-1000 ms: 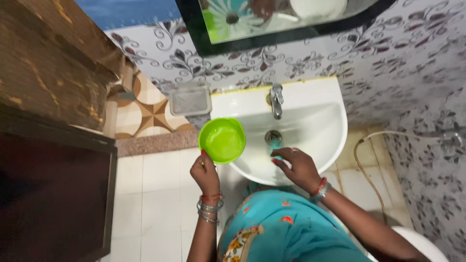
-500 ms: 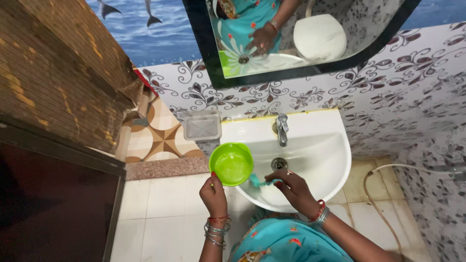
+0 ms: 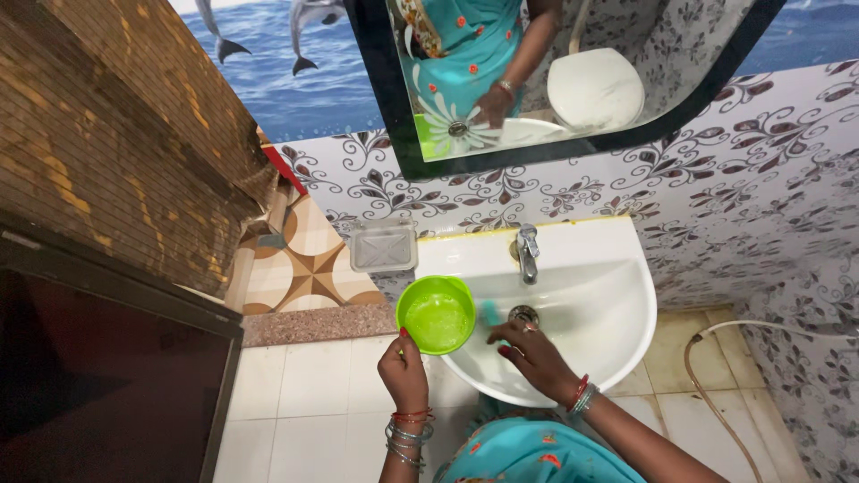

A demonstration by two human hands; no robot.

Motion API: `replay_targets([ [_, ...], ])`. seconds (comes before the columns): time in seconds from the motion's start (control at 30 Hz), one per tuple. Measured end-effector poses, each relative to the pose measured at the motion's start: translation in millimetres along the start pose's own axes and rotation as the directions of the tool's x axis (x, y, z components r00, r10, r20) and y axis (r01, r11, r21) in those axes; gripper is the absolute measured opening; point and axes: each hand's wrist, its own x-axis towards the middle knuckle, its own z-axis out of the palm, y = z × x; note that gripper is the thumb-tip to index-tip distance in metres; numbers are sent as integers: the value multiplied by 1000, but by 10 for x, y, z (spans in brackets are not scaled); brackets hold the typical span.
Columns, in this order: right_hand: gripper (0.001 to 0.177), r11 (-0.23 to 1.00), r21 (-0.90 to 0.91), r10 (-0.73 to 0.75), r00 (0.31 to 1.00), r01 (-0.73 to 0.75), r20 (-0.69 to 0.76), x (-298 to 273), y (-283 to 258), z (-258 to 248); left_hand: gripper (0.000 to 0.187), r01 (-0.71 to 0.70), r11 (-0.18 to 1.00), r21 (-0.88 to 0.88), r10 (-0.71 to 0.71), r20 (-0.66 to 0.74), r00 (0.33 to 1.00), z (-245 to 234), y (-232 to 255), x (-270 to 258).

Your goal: The person cleans a white bathroom sink using a green bowl and a blue brush. They repeatedly pour water from the bowl into the sink and scrub the basin and faucet area with the brush.

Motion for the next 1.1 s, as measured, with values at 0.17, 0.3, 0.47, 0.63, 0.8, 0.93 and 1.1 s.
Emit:
replay_targets([
  [0.17, 18, 955, 143, 278, 951, -259, -135, -179, 183, -133, 35, 27, 1000, -11, -27, 13, 1000, -22, 26, 5],
  [0.3, 24, 844, 472, 358, 923, -256, -139, -233, 181, -254, 38, 21, 1000, -17, -21, 8, 1000, -28, -34, 5],
  [0.47, 13, 938, -280, 204, 978, -205, -35, -236, -109, -193, 35, 17, 1000, -20, -17, 13, 1000, -27, -84, 13],
  [0.63, 18, 993, 114, -11, 992, 25, -126, -124, -202, -74, 35, -4, 1000, -16, 4, -2, 1000, -7, -91, 26],
  [0.8, 13, 971, -188, 155, 987, -146, 32, -87, -174, -8, 35, 72, 997, -31, -72, 7, 997, -10, -109, 21],
  [0.93, 22, 995, 91, -40, 999, 40, -7, -106, -229, -57, 36, -11, 1000, -6, 11, -21, 1000, 11, -140, 51],
  [1.1, 26, 972, -214, -86, 993, 102, 84, 18, -95, 20, 42, 34, 999, 19, -34, -3, 999, 15, -106, 21],
])
